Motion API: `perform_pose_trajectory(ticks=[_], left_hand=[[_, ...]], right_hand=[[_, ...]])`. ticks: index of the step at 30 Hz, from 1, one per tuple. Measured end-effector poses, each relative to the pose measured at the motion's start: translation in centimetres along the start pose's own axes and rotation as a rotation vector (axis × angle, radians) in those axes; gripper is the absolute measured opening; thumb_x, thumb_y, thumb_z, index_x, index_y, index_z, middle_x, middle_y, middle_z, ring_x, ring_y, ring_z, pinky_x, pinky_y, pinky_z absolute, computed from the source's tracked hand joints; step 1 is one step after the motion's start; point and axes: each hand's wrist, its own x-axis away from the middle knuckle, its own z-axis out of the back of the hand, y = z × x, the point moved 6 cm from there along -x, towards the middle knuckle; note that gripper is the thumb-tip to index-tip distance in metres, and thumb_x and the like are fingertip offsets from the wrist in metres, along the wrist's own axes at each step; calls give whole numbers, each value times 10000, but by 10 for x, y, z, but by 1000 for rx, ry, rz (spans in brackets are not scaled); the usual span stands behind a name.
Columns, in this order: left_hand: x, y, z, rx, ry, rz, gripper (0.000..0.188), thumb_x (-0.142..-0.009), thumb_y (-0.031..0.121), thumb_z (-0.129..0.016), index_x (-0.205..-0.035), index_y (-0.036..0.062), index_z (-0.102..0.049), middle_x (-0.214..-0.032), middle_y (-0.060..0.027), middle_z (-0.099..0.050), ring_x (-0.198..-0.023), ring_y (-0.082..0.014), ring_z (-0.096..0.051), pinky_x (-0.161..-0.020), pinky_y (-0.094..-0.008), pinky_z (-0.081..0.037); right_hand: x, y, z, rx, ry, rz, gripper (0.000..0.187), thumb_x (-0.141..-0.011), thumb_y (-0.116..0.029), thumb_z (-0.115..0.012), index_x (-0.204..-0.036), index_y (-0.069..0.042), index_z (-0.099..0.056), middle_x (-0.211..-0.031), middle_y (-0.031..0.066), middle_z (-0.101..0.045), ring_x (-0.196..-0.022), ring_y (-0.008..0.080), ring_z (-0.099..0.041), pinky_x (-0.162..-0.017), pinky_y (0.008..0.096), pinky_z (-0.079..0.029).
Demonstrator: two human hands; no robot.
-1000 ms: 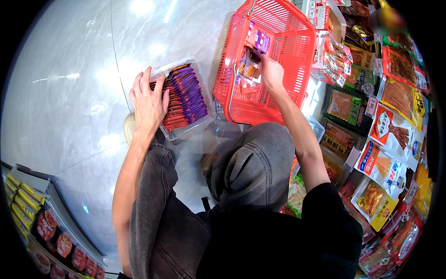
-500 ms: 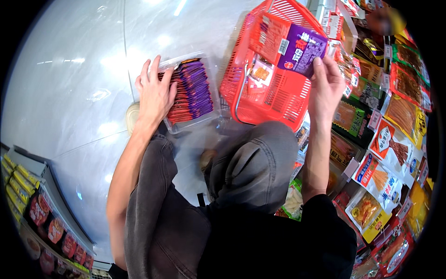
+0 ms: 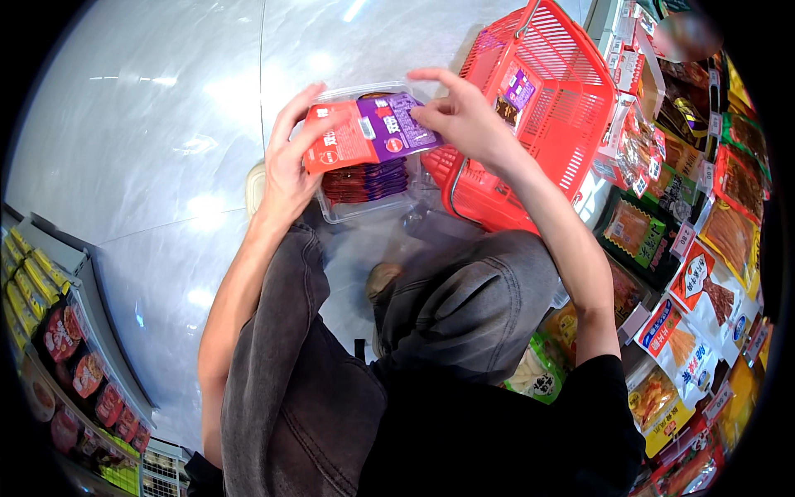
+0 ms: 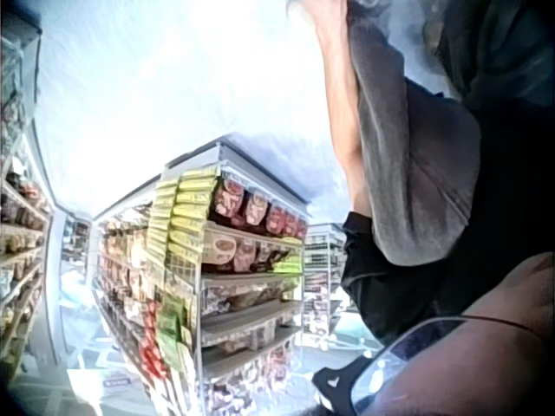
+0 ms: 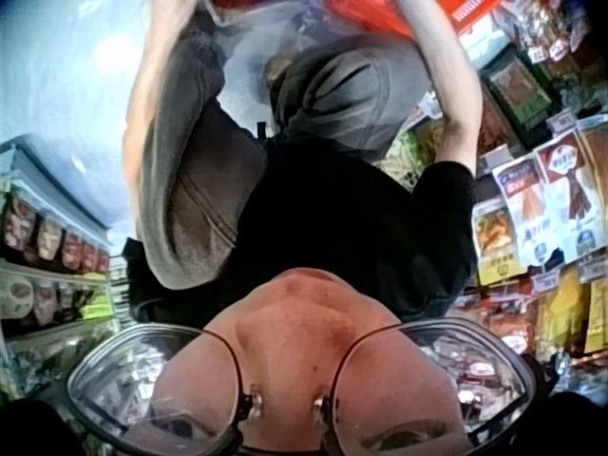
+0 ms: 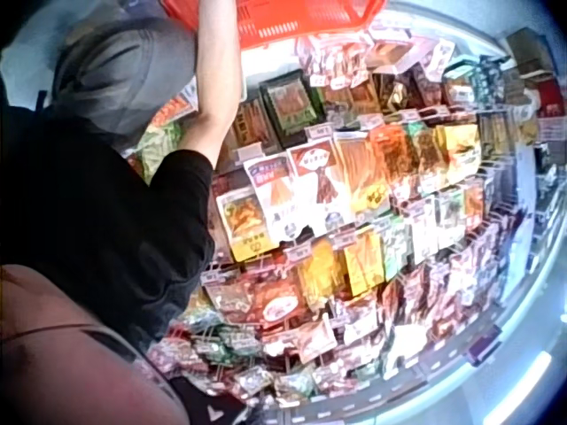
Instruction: The person picks up snack packages from a basket and transfers them into a clear plastic container, then places the container onto a supermarket shelf.
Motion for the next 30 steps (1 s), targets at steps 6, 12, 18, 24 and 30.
perform_pose_trajectory(ticks=[6, 12, 18, 24, 30], left_hand=[[5, -16, -2, 47, -115, 123, 342, -804, -31, -652, -1136, 36, -700, -1128, -130, -676, -1076, -287, -648, -931, -340, -502], [-4, -15, -14, 85, -101, 185, 335, -857, -37, -632, -1188, 13, -645, -1147, -135, -665, -1072, -271, -647, -931, -322, -498], [4, -14, -22, -218, -144, 173, 397, -859, 21, -657, -1240, -28, -553, -1187, -183, -617, -1080, -338, -623, -944, -383, -502], [6, 4, -59, -527, -306, -48, 611, -811, 229, -727, -1296, -55, -486, -1311, -222, -498, -1247, -367, -480, -1071, -442, -377], [5, -20, -73, -513, -362, 31, 843, -725, 279, -809, -1383, -56, -403, -1323, -215, -504, -1234, -356, -484, -1071, -424, -383]], right_hand=[[12, -37, -14, 716, 102, 519, 461, -920, -381, -641, -1248, -57, -623, -1332, 201, -544, -1118, 321, -598, -972, 397, -466], [-6, -28, -41, 762, -4, 555, 286, -862, -174, -675, -1114, -36, -677, -1060, 206, -678, -882, 347, -685, -816, 446, -536], [-10, -30, -6, 530, 246, 471, 168, -919, -89, -609, -1028, 26, -663, -743, 215, -651, -631, 313, -649, -600, 365, -486], [-21, -38, -13, 611, 175, 581, 187, -907, -77, -618, -1060, 15, -674, -811, 231, -640, -669, 337, -630, -623, 402, -472], [-31, -36, -27, 561, 143, 699, 158, -892, -57, -631, -1021, 16, -685, -887, 206, -679, -806, 369, -663, -716, 383, -516]])
